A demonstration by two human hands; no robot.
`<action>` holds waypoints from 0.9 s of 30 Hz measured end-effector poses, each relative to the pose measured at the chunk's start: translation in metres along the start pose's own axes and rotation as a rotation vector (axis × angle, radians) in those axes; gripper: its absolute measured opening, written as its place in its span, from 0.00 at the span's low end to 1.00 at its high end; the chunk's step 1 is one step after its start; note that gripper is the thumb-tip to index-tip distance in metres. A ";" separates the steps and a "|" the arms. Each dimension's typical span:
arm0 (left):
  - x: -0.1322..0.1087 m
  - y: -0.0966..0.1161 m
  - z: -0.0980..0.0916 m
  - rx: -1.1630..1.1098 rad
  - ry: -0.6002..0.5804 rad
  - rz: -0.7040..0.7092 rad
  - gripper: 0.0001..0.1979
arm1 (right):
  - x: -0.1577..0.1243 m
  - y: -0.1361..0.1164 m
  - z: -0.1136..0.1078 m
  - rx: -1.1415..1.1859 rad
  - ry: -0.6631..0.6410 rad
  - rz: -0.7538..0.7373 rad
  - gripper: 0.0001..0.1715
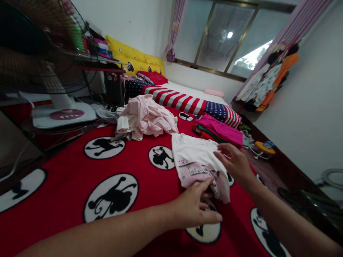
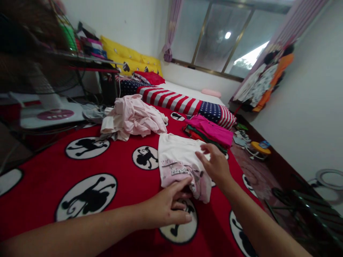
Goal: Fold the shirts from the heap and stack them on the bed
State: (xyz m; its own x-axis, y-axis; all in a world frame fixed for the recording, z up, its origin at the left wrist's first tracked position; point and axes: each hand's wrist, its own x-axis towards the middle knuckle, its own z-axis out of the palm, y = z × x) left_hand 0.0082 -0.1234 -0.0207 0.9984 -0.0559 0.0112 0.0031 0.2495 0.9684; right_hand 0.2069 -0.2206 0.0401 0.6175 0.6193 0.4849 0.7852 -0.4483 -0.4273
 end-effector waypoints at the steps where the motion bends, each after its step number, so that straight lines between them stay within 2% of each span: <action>1: 0.001 0.000 -0.002 0.036 -0.008 -0.015 0.49 | -0.022 -0.004 0.001 0.083 -0.089 0.103 0.21; 4: 0.005 0.006 -0.013 0.120 -0.016 -0.052 0.30 | -0.085 -0.020 0.003 0.482 -0.479 0.543 0.31; 5: 0.006 0.010 -0.017 0.191 0.006 -0.033 0.23 | -0.101 -0.027 0.004 0.625 -0.562 0.691 0.32; 7: 0.006 0.018 -0.026 0.434 0.108 0.083 0.13 | -0.123 -0.040 0.009 0.883 -0.589 0.917 0.30; 9: 0.005 0.026 -0.035 0.745 0.239 0.274 0.11 | -0.129 -0.050 0.015 1.085 -0.463 1.012 0.28; 10: 0.004 0.028 -0.039 0.892 0.282 0.364 0.12 | -0.127 -0.054 0.018 1.162 -0.364 1.011 0.28; 11: 0.003 0.029 -0.042 1.016 0.302 0.430 0.18 | -0.123 -0.057 0.021 1.219 -0.250 0.991 0.27; 13: 0.003 0.025 -0.046 1.186 0.274 0.467 0.34 | -0.110 -0.061 0.027 1.283 -0.025 0.925 0.28; 14: 0.003 0.022 -0.048 1.236 0.247 0.449 0.38 | -0.103 -0.063 0.030 1.297 0.065 0.898 0.29; 15: 0.005 0.017 -0.048 1.272 0.226 0.426 0.37 | -0.097 -0.064 0.033 1.305 0.138 0.882 0.30; 20: 0.012 0.001 -0.049 1.373 0.178 0.383 0.21 | -0.076 -0.064 0.059 1.255 0.343 0.880 0.32; 23: 0.011 0.003 -0.051 1.284 0.188 0.444 0.16 | -0.065 -0.056 0.070 1.147 0.432 0.833 0.31; 25: 0.009 0.006 -0.054 1.169 0.248 0.472 0.16 | -0.056 -0.048 0.066 1.042 0.527 0.834 0.28; 27: 0.008 0.008 -0.057 1.064 0.311 0.464 0.15 | -0.047 -0.041 0.048 0.950 0.619 0.860 0.26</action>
State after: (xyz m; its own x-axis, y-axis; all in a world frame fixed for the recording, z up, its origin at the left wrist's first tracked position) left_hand 0.0190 -0.0663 -0.0273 0.8633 0.1008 0.4944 -0.2624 -0.7473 0.6105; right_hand 0.1434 -0.2008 -0.0015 0.9933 -0.1081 -0.0402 -0.0162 0.2151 -0.9765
